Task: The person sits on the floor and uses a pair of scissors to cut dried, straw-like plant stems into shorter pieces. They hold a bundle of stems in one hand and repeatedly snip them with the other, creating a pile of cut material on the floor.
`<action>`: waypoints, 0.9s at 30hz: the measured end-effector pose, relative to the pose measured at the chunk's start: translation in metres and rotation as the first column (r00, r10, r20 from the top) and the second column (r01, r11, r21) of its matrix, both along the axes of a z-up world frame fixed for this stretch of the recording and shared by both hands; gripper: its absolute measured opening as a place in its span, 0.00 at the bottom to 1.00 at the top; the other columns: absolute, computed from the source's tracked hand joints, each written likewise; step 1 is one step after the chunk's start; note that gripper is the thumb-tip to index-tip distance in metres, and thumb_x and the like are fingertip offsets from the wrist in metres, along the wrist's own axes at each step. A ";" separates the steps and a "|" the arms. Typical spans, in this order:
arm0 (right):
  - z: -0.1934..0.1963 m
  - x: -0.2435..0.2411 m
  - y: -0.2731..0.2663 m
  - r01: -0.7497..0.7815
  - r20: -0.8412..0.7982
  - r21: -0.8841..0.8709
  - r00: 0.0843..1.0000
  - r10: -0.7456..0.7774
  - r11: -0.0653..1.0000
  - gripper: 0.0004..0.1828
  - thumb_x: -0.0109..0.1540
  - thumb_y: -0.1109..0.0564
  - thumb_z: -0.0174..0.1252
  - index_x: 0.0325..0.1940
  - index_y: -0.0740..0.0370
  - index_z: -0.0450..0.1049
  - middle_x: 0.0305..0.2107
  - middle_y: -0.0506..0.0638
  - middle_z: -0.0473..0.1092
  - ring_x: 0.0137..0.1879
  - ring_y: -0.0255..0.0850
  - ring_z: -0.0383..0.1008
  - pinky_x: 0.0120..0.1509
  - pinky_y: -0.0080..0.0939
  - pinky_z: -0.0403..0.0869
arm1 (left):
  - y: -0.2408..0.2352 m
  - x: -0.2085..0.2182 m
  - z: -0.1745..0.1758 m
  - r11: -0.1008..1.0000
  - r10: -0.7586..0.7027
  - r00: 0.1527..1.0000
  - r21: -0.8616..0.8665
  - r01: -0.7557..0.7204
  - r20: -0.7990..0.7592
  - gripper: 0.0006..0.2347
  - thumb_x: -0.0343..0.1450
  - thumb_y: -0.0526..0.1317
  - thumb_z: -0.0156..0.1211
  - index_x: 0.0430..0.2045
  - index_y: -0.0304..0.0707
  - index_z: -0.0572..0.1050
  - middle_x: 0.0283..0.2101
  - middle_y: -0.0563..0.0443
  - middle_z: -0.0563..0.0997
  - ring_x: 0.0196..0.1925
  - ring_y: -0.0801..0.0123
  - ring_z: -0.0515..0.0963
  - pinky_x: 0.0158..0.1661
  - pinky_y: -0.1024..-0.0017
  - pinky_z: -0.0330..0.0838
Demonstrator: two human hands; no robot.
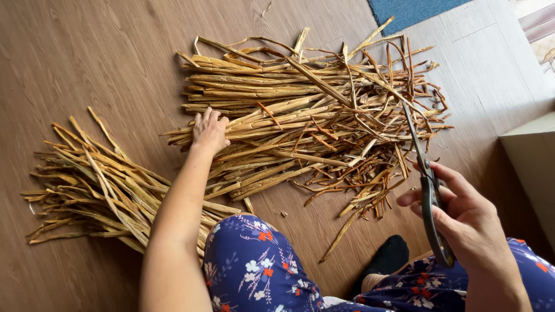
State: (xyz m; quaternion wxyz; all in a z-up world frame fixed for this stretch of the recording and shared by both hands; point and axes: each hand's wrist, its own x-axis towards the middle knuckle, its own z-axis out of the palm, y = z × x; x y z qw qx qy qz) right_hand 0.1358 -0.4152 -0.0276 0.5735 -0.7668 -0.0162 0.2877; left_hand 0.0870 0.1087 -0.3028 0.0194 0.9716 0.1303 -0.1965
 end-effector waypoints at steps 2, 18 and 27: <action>-0.002 -0.003 0.001 -0.015 0.029 0.090 1.000 0.013 0.996 0.35 0.61 0.64 0.56 0.74 0.65 0.61 0.42 0.61 0.78 0.51 0.41 0.79 0.55 0.38 0.75 | -0.003 -0.003 0.021 0.998 0.018 1.000 -0.067 -0.019 -0.013 0.29 0.57 0.50 0.78 0.48 0.38 0.74 0.51 0.40 0.77 0.54 0.53 0.77 0.57 0.54 0.70; 0.002 -0.001 0.010 0.025 0.110 0.180 0.993 -0.046 0.983 0.33 0.64 0.59 0.60 0.74 0.62 0.64 0.38 0.54 0.78 0.38 0.34 0.76 0.36 0.30 0.70 | -0.081 0.006 0.291 0.913 -0.302 0.887 0.375 0.164 0.349 0.08 0.75 0.32 0.56 0.46 0.43 0.75 0.42 0.44 0.81 0.48 0.55 0.80 0.54 0.45 0.63; 0.009 -0.001 0.003 0.028 0.132 0.315 0.989 -0.073 0.949 0.32 0.64 0.55 0.60 0.72 0.62 0.63 0.39 0.53 0.78 0.45 0.36 0.80 0.46 0.30 0.77 | -0.072 -0.051 0.460 0.868 -0.070 0.959 0.490 -0.078 0.276 0.10 0.69 0.48 0.69 0.40 0.51 0.79 0.31 0.50 0.81 0.36 0.57 0.80 0.49 0.52 0.67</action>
